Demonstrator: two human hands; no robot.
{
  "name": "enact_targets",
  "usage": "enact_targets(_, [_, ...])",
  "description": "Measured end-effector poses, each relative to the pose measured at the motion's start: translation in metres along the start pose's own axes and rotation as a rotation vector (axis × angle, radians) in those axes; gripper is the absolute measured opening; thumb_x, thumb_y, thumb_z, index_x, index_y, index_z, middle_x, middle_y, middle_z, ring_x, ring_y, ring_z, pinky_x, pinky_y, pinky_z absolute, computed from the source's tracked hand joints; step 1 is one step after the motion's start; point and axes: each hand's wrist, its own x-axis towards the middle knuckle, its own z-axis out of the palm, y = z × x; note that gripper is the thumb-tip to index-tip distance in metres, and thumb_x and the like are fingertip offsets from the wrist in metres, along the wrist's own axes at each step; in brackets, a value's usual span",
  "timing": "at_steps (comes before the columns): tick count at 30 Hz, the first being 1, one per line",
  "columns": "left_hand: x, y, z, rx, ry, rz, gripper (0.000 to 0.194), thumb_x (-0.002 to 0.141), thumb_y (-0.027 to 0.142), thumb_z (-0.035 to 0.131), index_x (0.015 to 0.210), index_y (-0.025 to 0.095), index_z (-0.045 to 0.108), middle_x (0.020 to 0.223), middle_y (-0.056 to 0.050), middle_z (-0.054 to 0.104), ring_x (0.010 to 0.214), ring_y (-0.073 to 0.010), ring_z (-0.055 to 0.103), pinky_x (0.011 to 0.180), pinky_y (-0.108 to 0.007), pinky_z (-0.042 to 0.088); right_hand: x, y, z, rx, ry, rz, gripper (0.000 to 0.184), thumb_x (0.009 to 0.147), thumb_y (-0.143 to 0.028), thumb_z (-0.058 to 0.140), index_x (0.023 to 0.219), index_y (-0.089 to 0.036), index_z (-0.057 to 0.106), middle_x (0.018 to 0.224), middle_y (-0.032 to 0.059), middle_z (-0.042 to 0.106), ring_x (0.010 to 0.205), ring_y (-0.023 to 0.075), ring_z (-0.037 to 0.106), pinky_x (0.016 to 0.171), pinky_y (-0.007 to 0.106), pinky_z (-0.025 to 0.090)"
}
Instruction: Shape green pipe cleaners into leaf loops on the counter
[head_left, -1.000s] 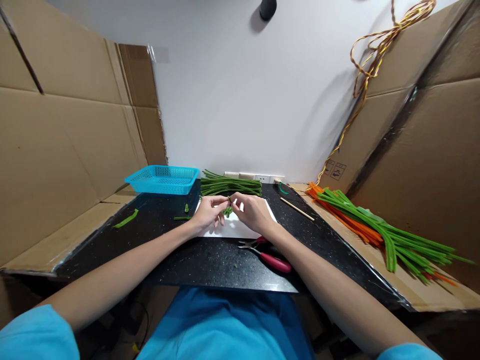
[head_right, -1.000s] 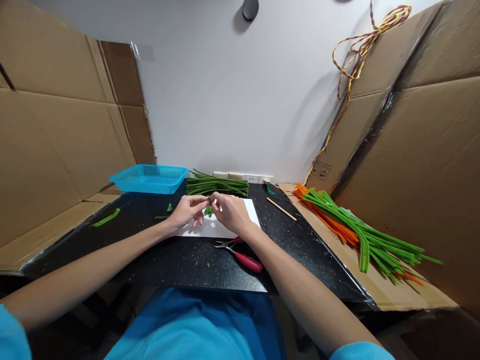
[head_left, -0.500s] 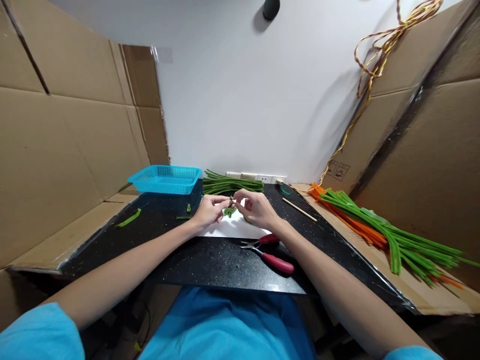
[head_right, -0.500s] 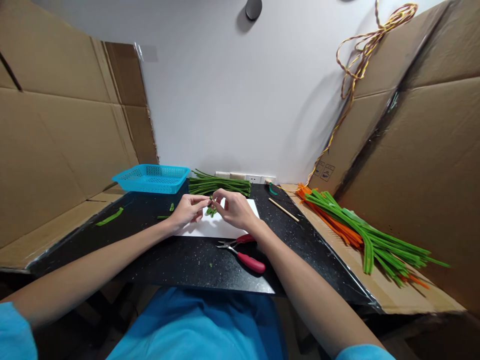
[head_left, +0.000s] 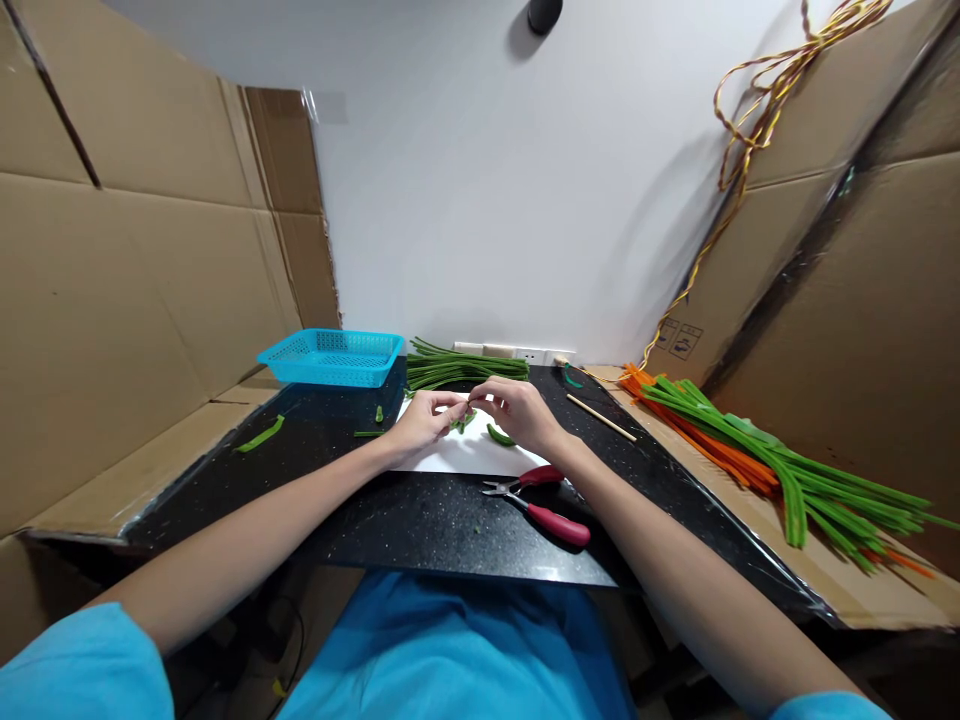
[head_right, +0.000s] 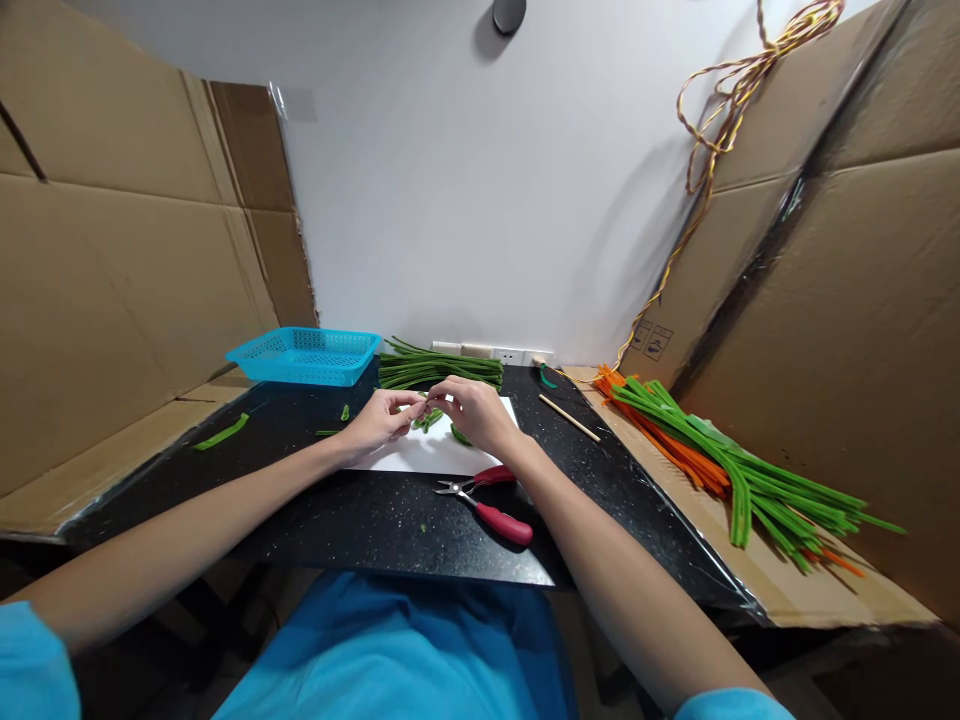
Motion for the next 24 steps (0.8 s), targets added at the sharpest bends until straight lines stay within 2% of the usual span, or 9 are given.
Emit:
enact_targets(2, [0.000,-0.001,-0.001,0.060,0.015,0.031,0.048,0.080,0.059,0.082,0.086,0.011,0.077,0.068,-0.001,0.063,0.049,-0.0060,0.039,0.045,-0.021,0.028,0.000,-0.001,0.000,-0.021,-0.009,0.003,0.014,0.100,-0.022,0.064,0.098,-0.021,0.077,0.091,0.0049,0.075,0.072,0.0157,0.064,0.069,0.026,0.043])
enact_targets(5, [0.001,-0.003,-0.003,0.140,0.038,0.095,0.040,0.082,0.050,0.081,0.089,0.011,0.081,0.076,-0.006,0.073,0.060,-0.0115,0.054,0.056,-0.024,0.042,-0.001,-0.002,0.001,-0.065,-0.031,0.003,0.013,0.101,-0.022,0.063,0.098,-0.021,0.076,0.093,0.0053,0.076,0.075,0.0165,0.065,0.070,0.026,0.042])
enact_targets(8, [0.002,-0.006,-0.004,0.192,0.069,0.180,0.031,0.082,0.042,0.082,0.088,0.011,0.083,0.083,-0.010,0.077,0.072,-0.0169,0.064,0.066,-0.027,0.049,-0.002,-0.003,0.002,-0.091,-0.040,0.000,0.013,0.102,-0.021,0.061,0.099,-0.020,0.073,0.096,0.0057,0.076,0.077,0.0169,0.065,0.071,0.026,0.041])
enact_targets(11, [0.003,-0.007,-0.005,0.241,0.084,0.238,0.025,0.083,0.035,0.080,0.088,0.011,0.084,0.084,-0.011,0.077,0.075,-0.0180,0.065,0.067,-0.028,0.049,-0.002,-0.003,0.002,-0.077,-0.055,-0.002,0.012,0.103,-0.019,0.059,0.099,-0.020,0.071,0.097,0.0057,0.075,0.079,0.0171,0.065,0.072,0.025,0.041])
enact_targets(20, [0.001,-0.002,-0.014,0.418,-0.032,0.233,0.017,0.088,0.025,0.071,0.086,0.014,0.085,0.074,-0.006,0.072,0.069,-0.0148,0.059,0.064,-0.026,0.042,-0.005,-0.003,-0.001,-0.071,-0.150,-0.062,0.010,0.103,-0.018,0.060,0.102,-0.020,0.070,0.098,0.0052,0.073,0.077,0.0158,0.063,0.070,0.024,0.039])
enact_targets(24, [0.000,-0.003,-0.012,0.494,-0.016,0.292,0.017,0.089,0.022,0.070,0.082,0.014,0.083,0.072,-0.004,0.068,0.066,-0.0133,0.054,0.060,-0.025,0.039,-0.004,-0.001,0.002,0.023,-0.138,-0.009,0.009,0.099,-0.016,0.063,0.094,-0.019,0.070,0.091,0.0044,0.071,0.075,0.0152,0.063,0.069,0.024,0.041])
